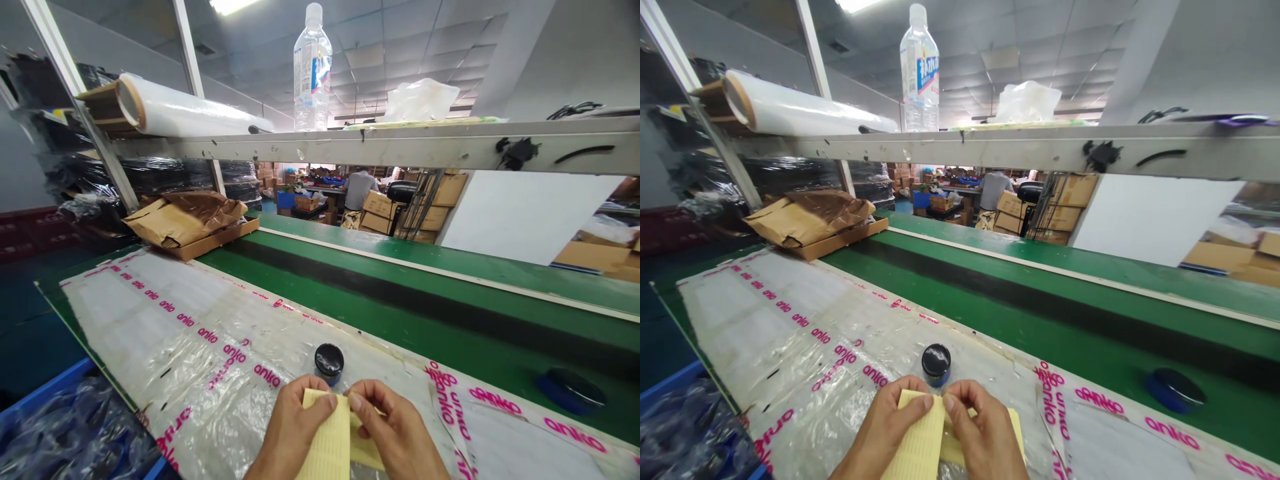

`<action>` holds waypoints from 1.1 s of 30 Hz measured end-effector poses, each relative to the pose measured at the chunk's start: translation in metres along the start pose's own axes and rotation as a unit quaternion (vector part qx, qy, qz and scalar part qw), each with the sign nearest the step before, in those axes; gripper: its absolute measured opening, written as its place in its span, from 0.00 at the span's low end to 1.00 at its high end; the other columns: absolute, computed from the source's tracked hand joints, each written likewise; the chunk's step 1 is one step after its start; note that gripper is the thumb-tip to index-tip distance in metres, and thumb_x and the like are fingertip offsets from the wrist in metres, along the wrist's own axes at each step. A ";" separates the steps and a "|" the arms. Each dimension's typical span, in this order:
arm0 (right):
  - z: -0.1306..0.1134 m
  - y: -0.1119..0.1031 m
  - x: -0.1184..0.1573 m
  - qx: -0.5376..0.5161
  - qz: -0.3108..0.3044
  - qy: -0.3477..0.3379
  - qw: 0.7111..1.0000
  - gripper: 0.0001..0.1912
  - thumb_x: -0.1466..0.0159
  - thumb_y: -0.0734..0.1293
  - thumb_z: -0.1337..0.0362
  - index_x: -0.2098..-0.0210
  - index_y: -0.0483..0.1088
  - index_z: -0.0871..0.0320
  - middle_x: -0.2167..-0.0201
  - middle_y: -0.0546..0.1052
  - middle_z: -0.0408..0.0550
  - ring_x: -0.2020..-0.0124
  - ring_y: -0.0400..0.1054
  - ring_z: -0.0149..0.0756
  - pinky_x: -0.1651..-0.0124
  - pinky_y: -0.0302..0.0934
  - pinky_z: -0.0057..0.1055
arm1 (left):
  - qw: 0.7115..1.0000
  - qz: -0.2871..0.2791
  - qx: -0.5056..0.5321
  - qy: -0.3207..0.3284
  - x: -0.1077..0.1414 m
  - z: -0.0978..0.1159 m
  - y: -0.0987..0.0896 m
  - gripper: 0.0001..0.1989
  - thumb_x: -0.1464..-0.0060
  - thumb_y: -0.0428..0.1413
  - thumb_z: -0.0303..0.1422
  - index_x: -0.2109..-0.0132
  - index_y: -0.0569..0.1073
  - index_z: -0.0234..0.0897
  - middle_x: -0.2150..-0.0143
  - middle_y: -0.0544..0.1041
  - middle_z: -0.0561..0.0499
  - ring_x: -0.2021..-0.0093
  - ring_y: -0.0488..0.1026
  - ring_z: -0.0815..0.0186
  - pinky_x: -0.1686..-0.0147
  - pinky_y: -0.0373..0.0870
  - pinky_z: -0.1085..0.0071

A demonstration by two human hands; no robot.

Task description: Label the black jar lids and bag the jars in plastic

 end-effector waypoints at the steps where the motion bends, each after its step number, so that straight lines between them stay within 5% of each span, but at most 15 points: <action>1: 0.000 -0.003 -0.001 -0.006 0.012 -0.003 1.000 0.23 0.35 0.67 0.41 0.66 0.74 0.56 0.70 0.73 0.43 0.70 0.64 0.35 0.67 0.59 0.30 | 1.000 0.003 -0.006 0.001 -0.001 0.000 -0.002 0.16 0.51 0.60 0.45 0.67 0.70 0.36 0.76 0.68 0.56 0.75 0.63 0.69 0.73 0.59 0.74; 5: 0.006 -0.011 -0.009 -0.061 0.028 0.014 0.998 0.23 0.39 0.71 0.41 0.67 0.75 0.56 0.66 0.76 0.46 0.64 0.67 0.39 0.63 0.64 0.30 | 0.991 -0.009 -0.126 0.038 -0.003 0.003 -0.006 0.12 0.50 0.61 0.39 0.60 0.76 0.38 0.70 0.76 0.52 0.69 0.72 0.62 0.68 0.66 0.71; 10: 0.018 -0.024 -0.019 -0.047 0.060 0.033 0.997 0.24 0.41 0.71 0.39 0.66 0.76 0.55 0.67 0.76 0.45 0.63 0.67 0.40 0.61 0.63 0.31 | 0.917 0.000 -0.349 0.192 -0.002 0.022 0.001 0.33 0.50 0.63 0.27 0.37 0.69 0.47 0.55 0.81 0.49 0.53 0.76 0.51 0.49 0.70 0.57; 13: 0.021 -0.030 -0.025 -0.026 0.074 0.032 0.996 0.24 0.41 0.71 0.39 0.65 0.77 0.55 0.65 0.77 0.46 0.62 0.67 0.42 0.61 0.61 0.33 | 0.877 0.029 -0.379 0.294 0.006 0.040 0.003 0.36 0.52 0.66 0.24 0.36 0.68 0.46 0.49 0.79 0.48 0.49 0.75 0.51 0.46 0.71 0.55; 16: 0.022 -0.034 -0.030 -0.020 0.076 0.037 0.996 0.24 0.41 0.71 0.40 0.62 0.77 0.55 0.62 0.78 0.47 0.60 0.67 0.43 0.61 0.60 0.34 | 0.849 0.089 -0.375 0.362 0.011 0.059 -0.011 0.26 0.46 0.65 0.31 0.41 0.70 0.46 0.42 0.75 0.47 0.43 0.72 0.51 0.42 0.70 0.55; 19: 0.020 -0.036 -0.031 -0.024 0.081 0.051 0.995 0.24 0.42 0.71 0.40 0.63 0.77 0.55 0.60 0.78 0.47 0.61 0.66 0.42 0.60 0.60 0.33 | 0.874 0.107 -0.344 0.327 -0.003 0.063 -0.035 0.15 0.38 0.57 0.33 0.44 0.72 0.46 0.41 0.73 0.47 0.40 0.70 0.55 0.39 0.68 0.56; 21: 0.019 -0.033 -0.031 -0.035 0.077 0.063 0.994 0.24 0.42 0.72 0.39 0.63 0.77 0.54 0.59 0.79 0.46 0.60 0.66 0.42 0.58 0.60 0.34 | 0.908 0.059 -0.314 0.270 -0.022 0.054 -0.043 0.21 0.40 0.57 0.31 0.40 0.70 0.46 0.36 0.70 0.48 0.36 0.67 0.56 0.34 0.65 0.56; 26: 0.014 -0.026 -0.033 -0.076 0.064 0.072 0.992 0.25 0.41 0.72 0.40 0.58 0.78 0.55 0.51 0.79 0.47 0.47 0.66 0.49 0.48 0.59 0.38 | 0.941 -0.079 -0.272 0.184 -0.048 0.033 -0.035 0.38 0.52 0.62 0.25 0.34 0.66 0.44 0.29 0.62 0.47 0.29 0.57 0.53 0.28 0.52 0.52; 33: 0.010 -0.020 -0.035 -0.138 0.051 0.077 0.986 0.25 0.40 0.73 0.42 0.53 0.79 0.54 0.47 0.79 0.48 0.36 0.60 0.52 0.39 0.56 0.40 | 0.946 -0.071 -0.280 0.149 -0.060 0.033 -0.022 0.36 0.56 0.67 0.26 0.38 0.72 0.44 0.41 0.76 0.47 0.37 0.67 0.47 0.29 0.51 0.48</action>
Point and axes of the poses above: each hand's wrist, its own x-axis away from the middle knuckle, its own y-axis out of the palm, z = x × y, the point moved 10 cm from there along -x, towards the middle knuckle
